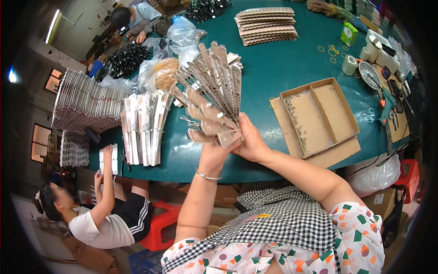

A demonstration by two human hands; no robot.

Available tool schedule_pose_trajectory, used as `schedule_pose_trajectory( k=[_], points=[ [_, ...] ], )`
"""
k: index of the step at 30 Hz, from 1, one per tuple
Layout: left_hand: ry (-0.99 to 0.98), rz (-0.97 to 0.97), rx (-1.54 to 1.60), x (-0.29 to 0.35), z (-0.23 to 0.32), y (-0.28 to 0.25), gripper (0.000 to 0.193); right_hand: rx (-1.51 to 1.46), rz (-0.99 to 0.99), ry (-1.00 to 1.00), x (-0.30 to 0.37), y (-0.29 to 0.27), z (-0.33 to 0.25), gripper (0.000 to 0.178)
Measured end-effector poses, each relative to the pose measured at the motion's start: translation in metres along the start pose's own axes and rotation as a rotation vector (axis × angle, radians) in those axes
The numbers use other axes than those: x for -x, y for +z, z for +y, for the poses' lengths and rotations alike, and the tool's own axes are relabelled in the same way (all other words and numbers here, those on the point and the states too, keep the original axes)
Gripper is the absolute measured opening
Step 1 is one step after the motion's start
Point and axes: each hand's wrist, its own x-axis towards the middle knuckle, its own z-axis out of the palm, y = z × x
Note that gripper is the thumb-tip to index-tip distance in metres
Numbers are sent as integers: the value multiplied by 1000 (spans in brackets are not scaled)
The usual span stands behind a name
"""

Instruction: The person bundles LED strips using tape, detaches individual LED strips from a sheet, and solders an LED strip using a soldering iron.

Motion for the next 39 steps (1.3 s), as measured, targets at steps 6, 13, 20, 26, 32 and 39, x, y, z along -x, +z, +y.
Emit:
schedule_pose_trajectory(
  k=[6, 13, 20, 26, 32, 39],
  points=[
    [99, -1, 30, 7, 8, 10, 62, 6, -51, 32, -2, -5, -4, 102],
    [2, 107, 139, 11, 11, 25, 72, -72, -47, 67, -8, 5, -8, 80],
    [97, 113, -217, 5, 11, -7, 132, -612, -82, 395, -15, -10, 9, 50],
    [21, 96, -137, 13, -62, 6, 120, -667, -137, 472, -15, -8, -6, 41],
    [235, -25, -758, 6, -46, 5, 41, -423, -225, 252, -5, -21, -8, 62],
    [-90, -103, -199, 16, -41, 8, 52, -335, -253, 435, 6, -31, -14, 56]
  ],
)
